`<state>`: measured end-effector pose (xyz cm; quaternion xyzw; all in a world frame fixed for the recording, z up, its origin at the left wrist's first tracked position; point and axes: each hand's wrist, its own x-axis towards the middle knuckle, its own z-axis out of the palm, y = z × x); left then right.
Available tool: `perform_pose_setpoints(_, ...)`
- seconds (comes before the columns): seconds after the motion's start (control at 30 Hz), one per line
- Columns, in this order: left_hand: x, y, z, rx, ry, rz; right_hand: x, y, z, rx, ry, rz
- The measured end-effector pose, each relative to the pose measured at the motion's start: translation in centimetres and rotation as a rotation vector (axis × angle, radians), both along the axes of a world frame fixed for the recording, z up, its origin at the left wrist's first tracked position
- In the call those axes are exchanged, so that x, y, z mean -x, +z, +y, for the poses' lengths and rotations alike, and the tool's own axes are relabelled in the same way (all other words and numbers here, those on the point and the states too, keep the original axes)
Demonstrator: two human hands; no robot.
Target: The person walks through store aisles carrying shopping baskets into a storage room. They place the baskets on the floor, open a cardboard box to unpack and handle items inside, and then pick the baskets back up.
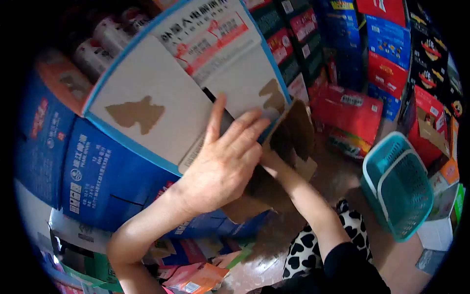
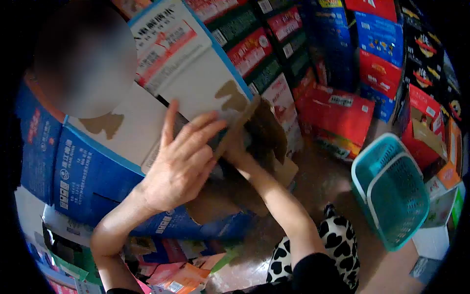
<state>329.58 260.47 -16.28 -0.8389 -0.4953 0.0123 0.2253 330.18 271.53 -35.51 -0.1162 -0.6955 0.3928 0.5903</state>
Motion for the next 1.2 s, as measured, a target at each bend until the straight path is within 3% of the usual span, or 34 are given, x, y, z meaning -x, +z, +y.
perform_pose_setpoints(0.17,-0.1,-0.2,0.0,0.01,-0.018,0.039,2.5,-4.4,1.7,0.132,0.181,-0.019)
perform_pose_setpoints(0.27,-0.1,-0.3,-0.1,-0.004,-0.006,0.04,-3.8,-4.7,0.4,-0.138,-0.062,-0.271)
perform_pose_setpoints(0.4,-0.2,-0.6,-0.1,-0.036,0.0,0.048,-9.4,-8.9,-1.4,-0.141,-0.193,-0.604)
perform_pose_setpoints(0.53,-0.6,-0.2,-0.1,0.003,0.026,0.096,-14.4,-14.5,-2.8,-0.16,-0.26,-0.579)
perform_pose_setpoints(0.63,-0.6,-0.6,-0.1,-0.013,0.058,0.096,-16.5,-18.4,-2.0,0.335,-0.266,-0.796)
perform_pose_setpoints(0.7,-0.6,-0.6,0.0,-0.031,0.053,0.101,-17.1,-18.7,0.2,0.572,-0.046,-1.091)
perform_pose_setpoints(0.73,-0.5,-0.9,0.0,-0.034,0.044,0.073,-16.9,-20.2,1.1,0.582,-0.033,-1.111)
perform_pose_setpoints(0.8,-0.1,-1.2,0.2,-0.021,0.046,0.03,-16.2,-24.4,1.9,0.423,0.273,-1.074)
perform_pose_setpoints(0.83,-0.1,-1.7,0.4,-0.012,0.032,-0.008,-15.8,-24.5,1.3,0.319,0.237,-1.069)
perform_pose_setpoints(0.87,-0.2,-2.1,0.5,-0.017,0.032,-0.016,-15.9,-23.3,0.8,0.285,0.338,-1.057)
perform_pose_setpoints(0.9,-0.5,-2.1,0.3,-0.018,0.032,-0.029,-15.6,-20.4,0.3,0.193,0.337,-1.216)
perform_pose_setpoints(0.97,-1.2,-2.7,-0.2,-0.054,0.091,-0.056,-14.5,-21.5,-0.3,0.097,0.292,-0.968)
perform_pose_setpoints(1.07,-3.8,-4.0,-2.2,-0.075,0.141,-0.054,-14.2,-14.9,-0.6,0.181,0.381,-0.619)
perform_pose_setpoints(1.2,-5.9,-7.7,-0.7,0.062,0.203,-0.131,-13.8,-15.2,1.2,0.231,0.342,-0.585)
